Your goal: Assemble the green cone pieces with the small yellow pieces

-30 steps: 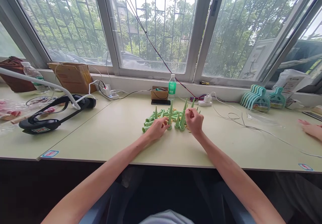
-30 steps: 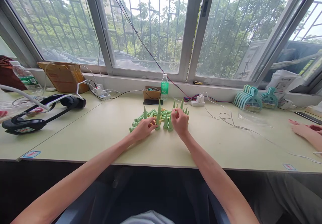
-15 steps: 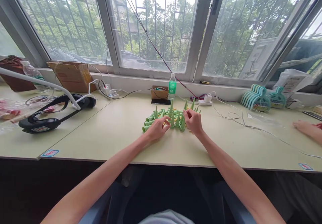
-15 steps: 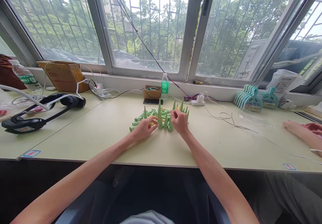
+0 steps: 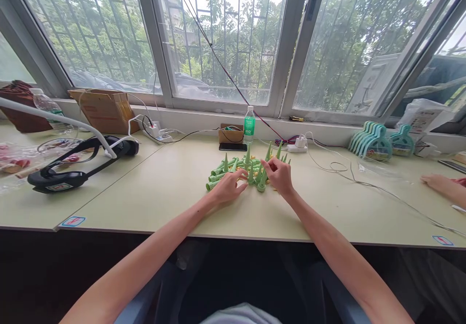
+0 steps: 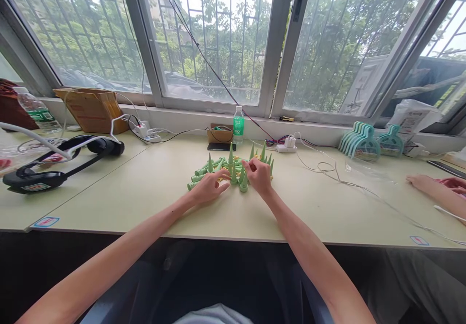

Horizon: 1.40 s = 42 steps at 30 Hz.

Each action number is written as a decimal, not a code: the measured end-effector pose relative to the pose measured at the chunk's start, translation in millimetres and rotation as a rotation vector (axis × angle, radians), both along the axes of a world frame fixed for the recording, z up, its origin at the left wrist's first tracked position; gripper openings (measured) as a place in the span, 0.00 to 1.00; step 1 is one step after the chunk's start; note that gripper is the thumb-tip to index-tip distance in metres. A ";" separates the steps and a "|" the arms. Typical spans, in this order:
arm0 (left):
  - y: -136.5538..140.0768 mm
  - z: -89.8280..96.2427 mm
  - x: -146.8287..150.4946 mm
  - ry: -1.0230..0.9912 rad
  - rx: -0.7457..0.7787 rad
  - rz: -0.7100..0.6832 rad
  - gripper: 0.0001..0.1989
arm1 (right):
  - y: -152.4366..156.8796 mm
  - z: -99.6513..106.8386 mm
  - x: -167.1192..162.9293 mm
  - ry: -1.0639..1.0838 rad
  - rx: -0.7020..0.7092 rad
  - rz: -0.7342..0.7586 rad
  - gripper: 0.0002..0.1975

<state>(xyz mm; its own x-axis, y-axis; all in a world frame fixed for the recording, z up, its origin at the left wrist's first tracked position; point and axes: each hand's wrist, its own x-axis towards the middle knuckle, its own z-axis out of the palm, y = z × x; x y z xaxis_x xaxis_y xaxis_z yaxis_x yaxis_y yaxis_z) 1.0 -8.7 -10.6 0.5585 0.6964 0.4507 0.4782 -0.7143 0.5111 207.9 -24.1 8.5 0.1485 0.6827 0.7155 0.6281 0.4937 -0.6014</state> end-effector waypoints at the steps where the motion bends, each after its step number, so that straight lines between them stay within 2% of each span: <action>1: 0.5 -0.2 -0.1 -0.001 0.005 -0.003 0.12 | -0.2 -0.4 -0.4 -0.002 0.001 0.007 0.23; 8: -0.4 4.2 0.2 -0.044 0.034 -0.002 0.07 | -1.5 -4.9 -5.5 -0.043 0.038 0.111 0.24; 14: -3.6 6.2 0.5 0.008 0.007 -0.095 0.13 | -4.9 -8.7 -14.1 -0.061 0.075 0.192 0.23; 17: -3.4 5.6 0.3 0.053 -0.005 -0.125 0.15 | -6.2 -13.8 -19.3 -0.079 0.103 0.195 0.22; 22: -3.6 5.3 1.6 0.086 0.006 -0.165 0.10 | -8.2 -24.2 -27.9 -0.102 0.179 0.188 0.18; 27: -2.6 4.2 2.1 0.061 0.019 -0.165 0.10 | -12.1 -28.0 -35.0 -0.131 0.082 0.196 0.16; 30: -1.2 5.4 1.3 0.021 0.066 -0.122 0.08 | -13.1 -28.3 -37.0 -0.112 0.025 0.175 0.15; 34: 0.6 7.6 0.5 -0.081 0.151 -0.005 0.12 | -12.9 -29.6 -37.3 -0.136 0.028 0.159 0.15; 39: 2.2 6.9 0.1 -0.173 0.199 0.116 0.15 | -14.1 -34.8 -37.5 -0.334 -0.001 0.220 0.18; 42: 2.4 6.3 0.1 -0.203 0.196 0.158 0.13 | -15.2 -38.2 -37.1 -0.436 0.007 0.241 0.20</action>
<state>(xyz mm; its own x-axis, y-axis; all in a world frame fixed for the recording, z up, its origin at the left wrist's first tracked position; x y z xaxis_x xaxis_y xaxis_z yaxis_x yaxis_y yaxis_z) 1.1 -6.3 -4.3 0.3353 0.6564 0.6758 0.4932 -0.7335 0.4677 170.7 -39.3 -29.7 -0.3271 0.6558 0.6804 0.6877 0.6590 -0.3047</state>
